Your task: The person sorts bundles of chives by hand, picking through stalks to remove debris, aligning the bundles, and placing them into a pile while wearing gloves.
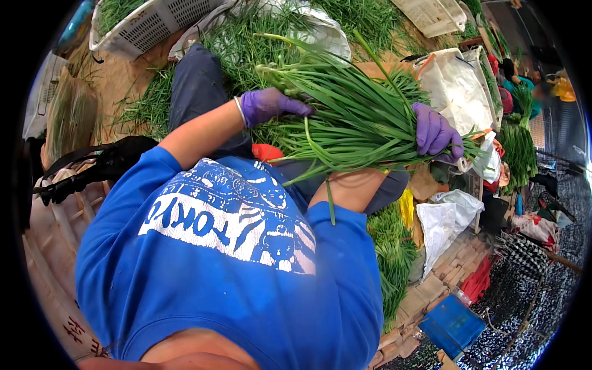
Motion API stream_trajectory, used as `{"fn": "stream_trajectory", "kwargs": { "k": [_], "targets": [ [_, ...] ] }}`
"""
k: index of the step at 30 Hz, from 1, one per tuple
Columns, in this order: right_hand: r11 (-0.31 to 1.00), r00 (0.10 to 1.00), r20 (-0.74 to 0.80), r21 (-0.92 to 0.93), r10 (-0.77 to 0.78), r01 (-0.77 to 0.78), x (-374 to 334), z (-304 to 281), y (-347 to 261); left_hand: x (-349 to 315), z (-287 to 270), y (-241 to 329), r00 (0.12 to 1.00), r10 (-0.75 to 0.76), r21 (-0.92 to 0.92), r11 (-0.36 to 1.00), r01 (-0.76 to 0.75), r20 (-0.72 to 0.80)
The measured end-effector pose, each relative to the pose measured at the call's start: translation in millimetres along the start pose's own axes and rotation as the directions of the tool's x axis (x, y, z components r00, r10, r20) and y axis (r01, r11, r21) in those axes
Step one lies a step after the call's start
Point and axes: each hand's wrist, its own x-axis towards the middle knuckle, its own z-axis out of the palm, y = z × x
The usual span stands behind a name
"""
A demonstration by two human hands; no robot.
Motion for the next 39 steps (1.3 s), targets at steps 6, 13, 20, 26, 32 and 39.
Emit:
{"fn": "stream_trajectory", "kwargs": {
  "k": [6,13,20,26,32,39],
  "targets": [
    [1.0,0.985,-0.175,-0.009,-0.008,0.007,-17,-4,-12,-31,-13,-19,0.988,-0.084,-0.643,0.751,0.148,0.129],
    [0.995,0.973,-0.23,-0.08,0.034,-0.054,-2,5,-18,-81,-59,-15,0.916,0.378,-0.775,0.616,-0.138,0.137],
    [0.998,0.996,-0.071,0.018,-0.053,0.055,-1,-11,-70,-122,-99,36,0.664,0.625,-0.756,0.174,-0.631,-0.41],
    [1.0,0.996,-0.09,0.023,-0.011,0.013,-7,-12,-68,-66,-43,5,0.971,0.083,0.182,0.982,-0.042,-0.226],
    [0.998,0.993,-0.105,0.036,0.052,-0.048,-11,-7,-34,1,5,-3,0.991,-0.041,-0.505,0.863,-0.029,-0.127],
    [0.992,0.973,-0.198,-0.024,0.121,-0.128,-16,-6,-24,-11,18,16,0.818,0.119,0.46,0.867,0.19,-0.563]
  ]
}}
